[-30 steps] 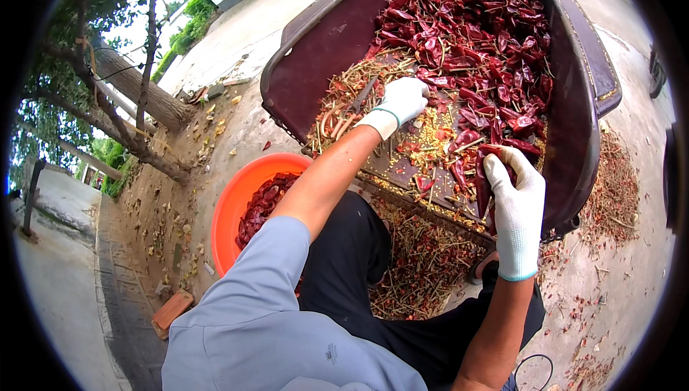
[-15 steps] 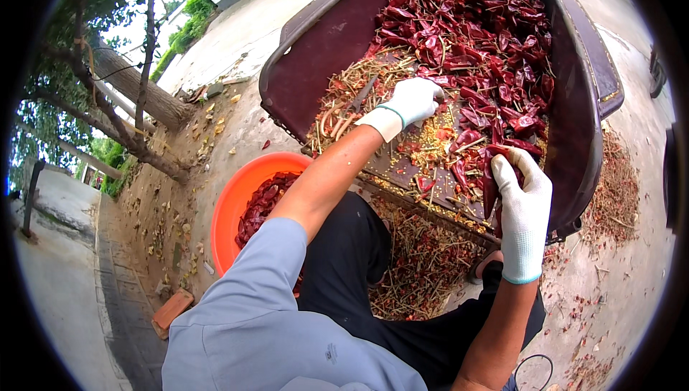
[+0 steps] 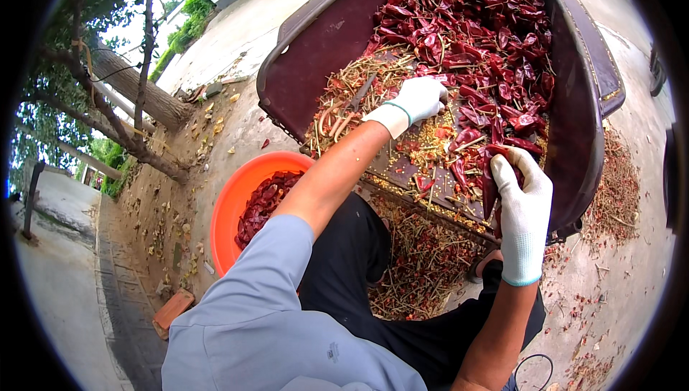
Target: The person breaks open dried peppers by hand and cuts them using scissors, separating the pepper skins into a plastic tub while the stems and seeds remain in a vehicle.
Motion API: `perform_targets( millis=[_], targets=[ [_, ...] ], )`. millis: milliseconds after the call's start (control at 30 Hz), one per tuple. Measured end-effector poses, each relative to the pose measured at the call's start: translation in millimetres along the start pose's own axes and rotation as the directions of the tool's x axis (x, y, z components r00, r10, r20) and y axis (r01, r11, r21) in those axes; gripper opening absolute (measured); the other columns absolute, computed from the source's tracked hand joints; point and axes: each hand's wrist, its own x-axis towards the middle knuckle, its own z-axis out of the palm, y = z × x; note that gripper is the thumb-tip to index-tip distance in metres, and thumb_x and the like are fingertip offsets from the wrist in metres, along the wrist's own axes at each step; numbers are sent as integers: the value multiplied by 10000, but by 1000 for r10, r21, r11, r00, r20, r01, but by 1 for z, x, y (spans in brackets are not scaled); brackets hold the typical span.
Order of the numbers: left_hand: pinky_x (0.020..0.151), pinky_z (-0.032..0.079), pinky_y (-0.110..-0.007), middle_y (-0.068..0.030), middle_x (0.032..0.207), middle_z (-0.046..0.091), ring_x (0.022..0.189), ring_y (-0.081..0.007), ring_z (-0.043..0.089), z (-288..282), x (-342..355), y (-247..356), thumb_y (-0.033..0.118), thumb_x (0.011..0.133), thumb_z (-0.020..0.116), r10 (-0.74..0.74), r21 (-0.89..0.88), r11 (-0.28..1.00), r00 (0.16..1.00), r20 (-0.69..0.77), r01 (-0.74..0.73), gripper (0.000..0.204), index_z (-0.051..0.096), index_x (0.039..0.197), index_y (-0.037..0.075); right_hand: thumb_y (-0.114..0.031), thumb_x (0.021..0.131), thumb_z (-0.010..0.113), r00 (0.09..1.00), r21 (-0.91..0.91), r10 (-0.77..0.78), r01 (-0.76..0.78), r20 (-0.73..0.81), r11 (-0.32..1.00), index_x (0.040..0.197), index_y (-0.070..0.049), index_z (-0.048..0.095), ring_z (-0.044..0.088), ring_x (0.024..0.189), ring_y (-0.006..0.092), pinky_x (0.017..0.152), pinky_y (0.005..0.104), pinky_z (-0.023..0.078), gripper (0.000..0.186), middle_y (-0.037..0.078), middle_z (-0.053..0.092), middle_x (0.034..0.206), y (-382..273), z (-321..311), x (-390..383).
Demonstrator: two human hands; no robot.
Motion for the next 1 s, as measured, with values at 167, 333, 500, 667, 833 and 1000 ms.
perform_targets(
  millis=[167,333,500,667,833,1000],
  targets=[
    [806,551,-379,-83,913,749,857,-221,721,0,-10,-4,236,885,695,-16,-140,990,988,-151,-6,242,752,1086,113,-118,955,644,998,6,-59,59,-9,998,1062,66,677,559,731,73,666,240,464,215,55,672,859,6,2,0],
    [554,518,-275,-90,918,734,657,-114,636,-18,-36,-7,166,888,722,-192,-833,552,978,-86,35,306,712,1125,-28,-132,965,646,1000,35,-17,16,6,999,1056,46,682,475,575,34,506,227,383,202,17,638,804,5,1,2],
    [520,441,-193,-16,938,697,702,-39,584,-7,-58,-31,158,923,717,-168,-985,172,986,-9,20,240,685,1103,2,-143,971,648,1000,55,2,-4,28,998,1053,38,683,451,527,25,458,224,351,202,10,630,785,2,9,1],
    [593,487,-236,-27,945,694,745,-101,646,-4,-78,-42,125,968,657,-191,-998,-49,981,-22,-32,166,664,1095,19,-133,970,646,991,27,-134,133,6,991,1059,55,681,506,633,43,544,227,417,210,29,646,813,17,18,8],
    [586,497,-237,-33,1019,717,846,-157,701,-4,-90,-34,120,969,660,-255,-970,-236,967,0,-63,181,635,1133,48,-110,960,646,996,48,-31,27,85,998,1050,73,669,549,776,65,714,245,474,206,42,668,870,17,23,8],
    [624,535,-261,-49,1044,712,860,-178,706,-7,-106,-25,110,970,662,-154,-928,-364,988,-21,-76,179,625,1134,51,-109,951,651,990,16,-86,85,115,996,1062,76,672,565,785,73,724,243,477,218,52,680,877,21,34,6]
  ],
)
